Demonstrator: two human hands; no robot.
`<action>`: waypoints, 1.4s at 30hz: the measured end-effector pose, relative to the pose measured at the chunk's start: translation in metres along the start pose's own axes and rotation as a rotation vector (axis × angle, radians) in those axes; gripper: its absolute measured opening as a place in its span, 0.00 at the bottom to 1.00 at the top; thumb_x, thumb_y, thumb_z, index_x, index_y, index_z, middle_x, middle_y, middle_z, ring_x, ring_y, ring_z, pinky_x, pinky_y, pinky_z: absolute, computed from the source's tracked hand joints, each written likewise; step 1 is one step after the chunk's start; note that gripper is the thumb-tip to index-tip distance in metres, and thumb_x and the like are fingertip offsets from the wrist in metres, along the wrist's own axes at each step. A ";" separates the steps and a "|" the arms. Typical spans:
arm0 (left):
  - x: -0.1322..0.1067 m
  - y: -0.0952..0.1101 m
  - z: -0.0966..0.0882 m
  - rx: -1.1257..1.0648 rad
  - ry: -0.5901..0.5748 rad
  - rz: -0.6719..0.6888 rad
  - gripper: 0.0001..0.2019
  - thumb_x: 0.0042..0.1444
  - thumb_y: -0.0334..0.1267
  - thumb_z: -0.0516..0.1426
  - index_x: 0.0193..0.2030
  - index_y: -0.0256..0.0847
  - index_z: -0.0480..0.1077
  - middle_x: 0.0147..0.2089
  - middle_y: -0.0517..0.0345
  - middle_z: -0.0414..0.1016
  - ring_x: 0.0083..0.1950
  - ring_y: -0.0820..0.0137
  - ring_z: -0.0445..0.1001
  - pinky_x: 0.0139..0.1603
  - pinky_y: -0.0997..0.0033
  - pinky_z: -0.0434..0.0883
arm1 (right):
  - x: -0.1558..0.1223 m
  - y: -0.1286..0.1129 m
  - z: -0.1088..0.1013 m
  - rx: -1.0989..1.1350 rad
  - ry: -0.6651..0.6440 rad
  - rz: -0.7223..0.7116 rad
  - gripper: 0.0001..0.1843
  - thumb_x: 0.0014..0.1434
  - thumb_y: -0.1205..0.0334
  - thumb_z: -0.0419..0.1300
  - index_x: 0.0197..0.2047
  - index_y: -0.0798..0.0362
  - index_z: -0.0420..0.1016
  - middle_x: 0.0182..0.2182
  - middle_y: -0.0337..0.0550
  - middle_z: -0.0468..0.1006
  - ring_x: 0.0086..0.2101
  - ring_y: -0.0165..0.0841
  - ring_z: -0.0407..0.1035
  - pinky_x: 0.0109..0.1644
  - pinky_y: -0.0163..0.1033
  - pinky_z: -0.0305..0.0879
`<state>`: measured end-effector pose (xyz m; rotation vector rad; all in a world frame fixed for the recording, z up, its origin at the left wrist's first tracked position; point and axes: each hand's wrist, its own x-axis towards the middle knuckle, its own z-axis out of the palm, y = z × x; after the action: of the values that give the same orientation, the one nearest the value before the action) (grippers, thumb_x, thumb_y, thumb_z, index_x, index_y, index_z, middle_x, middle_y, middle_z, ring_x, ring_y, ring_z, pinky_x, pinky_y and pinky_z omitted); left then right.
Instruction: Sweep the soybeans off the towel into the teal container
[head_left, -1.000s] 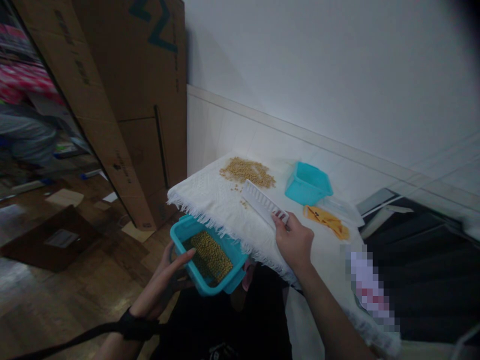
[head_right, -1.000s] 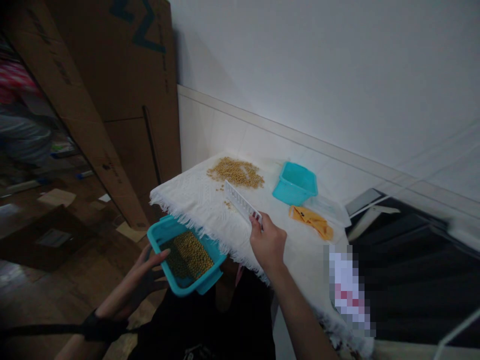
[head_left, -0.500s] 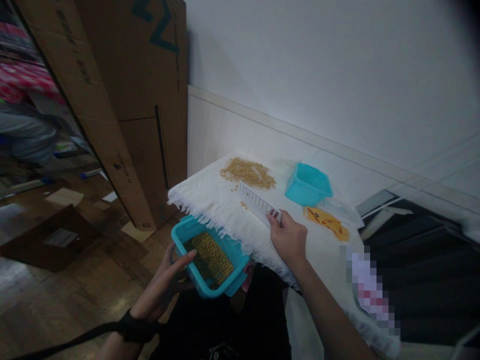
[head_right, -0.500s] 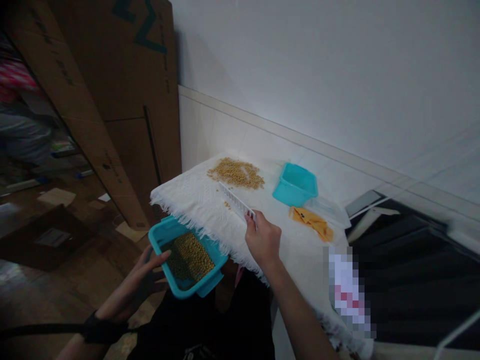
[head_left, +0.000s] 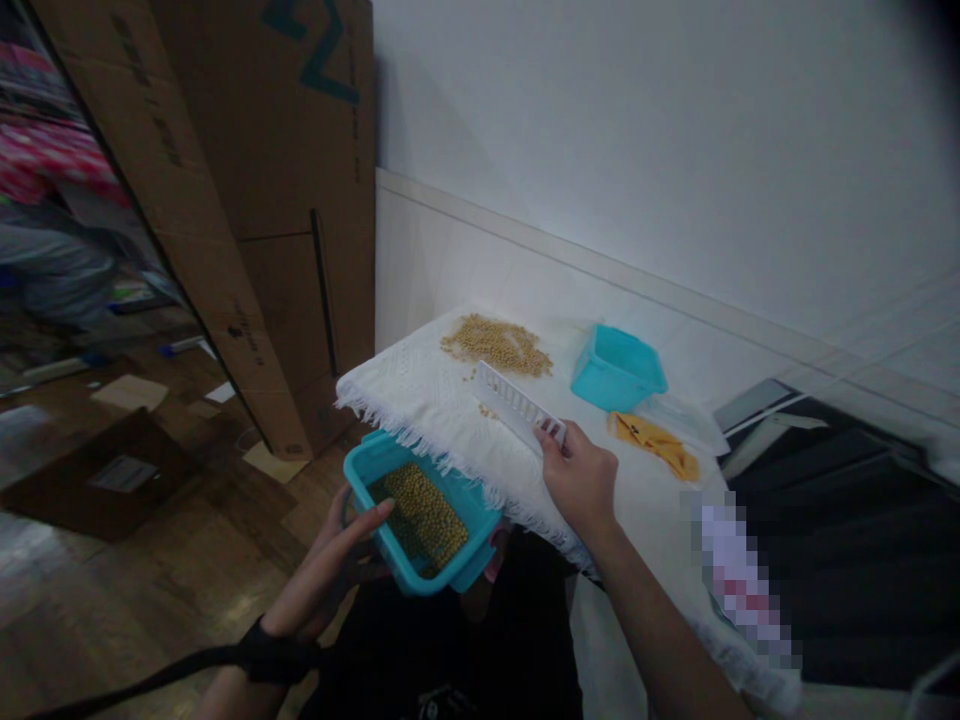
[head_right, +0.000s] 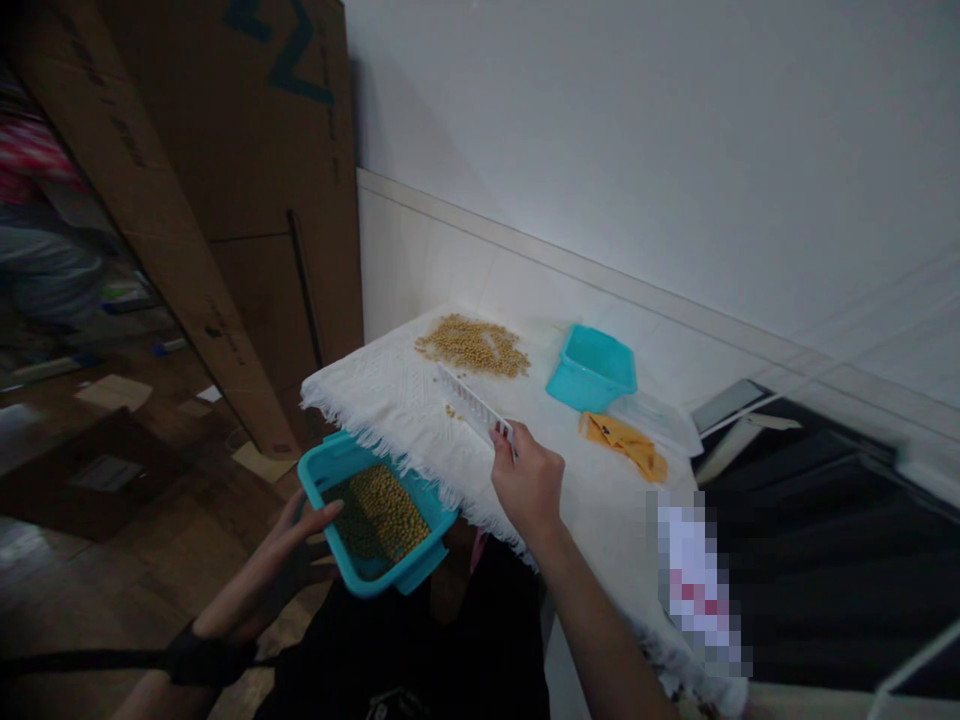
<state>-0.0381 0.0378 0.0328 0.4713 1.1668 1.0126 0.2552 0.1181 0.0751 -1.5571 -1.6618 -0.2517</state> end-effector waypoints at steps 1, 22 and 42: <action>0.000 0.000 0.000 -0.002 -0.002 0.000 0.52 0.55 0.50 0.74 0.80 0.57 0.50 0.73 0.38 0.74 0.53 0.48 0.88 0.49 0.49 0.84 | -0.001 0.000 0.000 -0.001 -0.003 0.005 0.16 0.69 0.52 0.58 0.41 0.51 0.84 0.25 0.45 0.84 0.28 0.40 0.80 0.32 0.37 0.66; 0.001 0.001 0.000 0.005 0.016 -0.008 0.53 0.55 0.50 0.74 0.81 0.56 0.49 0.72 0.36 0.74 0.50 0.50 0.89 0.46 0.51 0.84 | -0.010 -0.005 -0.005 0.105 -0.052 -0.022 0.19 0.70 0.47 0.58 0.41 0.51 0.85 0.28 0.45 0.87 0.28 0.39 0.82 0.33 0.37 0.71; 0.001 0.001 0.000 -0.019 0.010 -0.004 0.54 0.53 0.50 0.75 0.80 0.59 0.49 0.72 0.37 0.74 0.51 0.48 0.88 0.51 0.46 0.84 | -0.030 -0.015 -0.014 0.201 -0.038 -0.208 0.14 0.72 0.56 0.59 0.41 0.49 0.87 0.31 0.42 0.89 0.27 0.35 0.84 0.33 0.33 0.76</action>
<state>-0.0385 0.0397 0.0331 0.4492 1.1658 1.0227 0.2443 0.0837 0.0702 -1.2494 -1.8215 -0.1582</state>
